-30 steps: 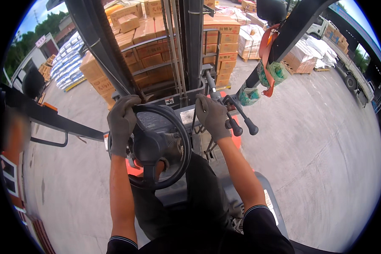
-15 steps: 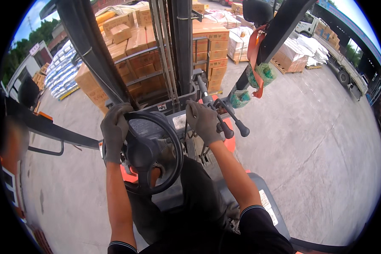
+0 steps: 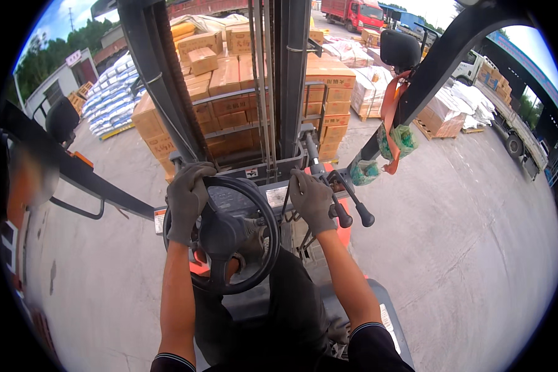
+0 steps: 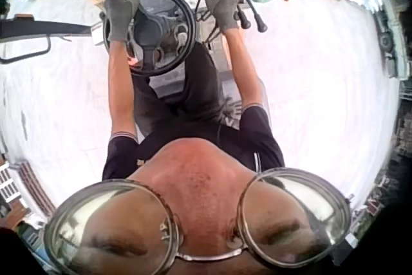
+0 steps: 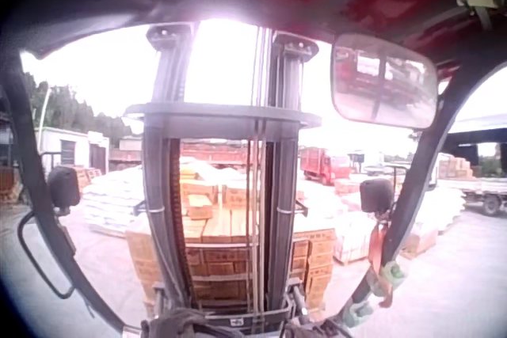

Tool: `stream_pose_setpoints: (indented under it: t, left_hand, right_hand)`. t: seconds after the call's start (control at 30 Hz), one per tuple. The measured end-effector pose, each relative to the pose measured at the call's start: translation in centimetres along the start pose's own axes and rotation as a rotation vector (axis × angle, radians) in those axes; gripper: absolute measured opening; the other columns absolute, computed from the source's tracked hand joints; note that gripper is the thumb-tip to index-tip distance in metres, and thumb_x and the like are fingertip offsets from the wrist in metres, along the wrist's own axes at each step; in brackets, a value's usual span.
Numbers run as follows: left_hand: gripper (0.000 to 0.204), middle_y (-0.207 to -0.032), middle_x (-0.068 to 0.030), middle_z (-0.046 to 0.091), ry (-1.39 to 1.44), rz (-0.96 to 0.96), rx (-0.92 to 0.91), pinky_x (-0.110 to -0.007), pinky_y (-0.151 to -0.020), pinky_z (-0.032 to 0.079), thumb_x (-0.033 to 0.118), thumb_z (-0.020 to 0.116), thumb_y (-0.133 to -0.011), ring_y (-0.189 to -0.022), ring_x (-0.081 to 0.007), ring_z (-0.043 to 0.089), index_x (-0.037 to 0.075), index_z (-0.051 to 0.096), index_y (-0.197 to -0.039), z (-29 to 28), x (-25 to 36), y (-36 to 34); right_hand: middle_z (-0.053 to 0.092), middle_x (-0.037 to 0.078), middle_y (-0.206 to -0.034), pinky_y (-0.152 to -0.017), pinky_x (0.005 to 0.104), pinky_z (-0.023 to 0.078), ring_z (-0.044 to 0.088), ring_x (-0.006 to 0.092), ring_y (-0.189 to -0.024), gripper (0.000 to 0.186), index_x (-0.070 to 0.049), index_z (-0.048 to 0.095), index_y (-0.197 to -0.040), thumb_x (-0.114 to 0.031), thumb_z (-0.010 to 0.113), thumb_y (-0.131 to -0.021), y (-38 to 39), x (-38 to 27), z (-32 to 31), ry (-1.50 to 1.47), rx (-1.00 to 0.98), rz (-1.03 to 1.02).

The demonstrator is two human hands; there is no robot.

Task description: The person drives a forklift in an outdoor yard, maneuvering around trucks and stacks of boxes while operating the steering wheel and control levers.

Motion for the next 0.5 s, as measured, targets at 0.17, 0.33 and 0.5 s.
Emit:
stream_pose_setpoints:
  t: [0.17,0.33,0.5]
  left_hand:
    - [0.031,-0.117,-0.0094,0.084,0.011,0.009,0.016,-0.038,-0.099,0.062,-0.009,0.064,-0.092,-0.112,-0.0314,0.080,0.007,0.085,-0.108,0.21,-0.08,0.23]
    - [0.031,-0.118,-0.0097,0.084,-0.009,0.011,0.012,-0.040,-0.098,0.062,-0.008,0.064,-0.093,-0.112,-0.0328,0.080,0.008,0.085,-0.108,-0.17,-0.27,0.50]
    - [0.030,-0.118,-0.0096,0.084,0.001,0.018,0.007,-0.040,-0.099,0.062,-0.007,0.064,-0.094,-0.112,-0.0328,0.080,0.008,0.085,-0.108,-0.02,-0.49,0.60]
  right_hand:
    - [0.082,0.010,-0.092,-0.068,0.0440,0.060,0.079,0.0326,-0.076,0.014,-0.014,0.083,-0.114,-0.015,0.076,-0.103,0.21,0.42,-0.17,-0.024,0.028,0.009]
    - [0.081,0.012,-0.091,-0.069,0.0444,0.059,0.078,0.0344,-0.076,0.014,-0.013,0.083,-0.114,-0.014,0.075,-0.103,0.19,-0.10,-0.17,-0.055,0.031,0.017]
    - [0.078,0.015,-0.085,-0.071,0.0467,0.058,0.077,0.0359,-0.077,0.015,-0.013,0.083,-0.116,-0.017,0.073,-0.105,0.10,-0.23,-0.31,-0.096,0.026,0.042]
Point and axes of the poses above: each hand's wrist, its own y-axis away from the middle knuckle, its own z-axis out of the palm, x = y × z, the point moved 9 cm from there along -y, towards the middle knuckle
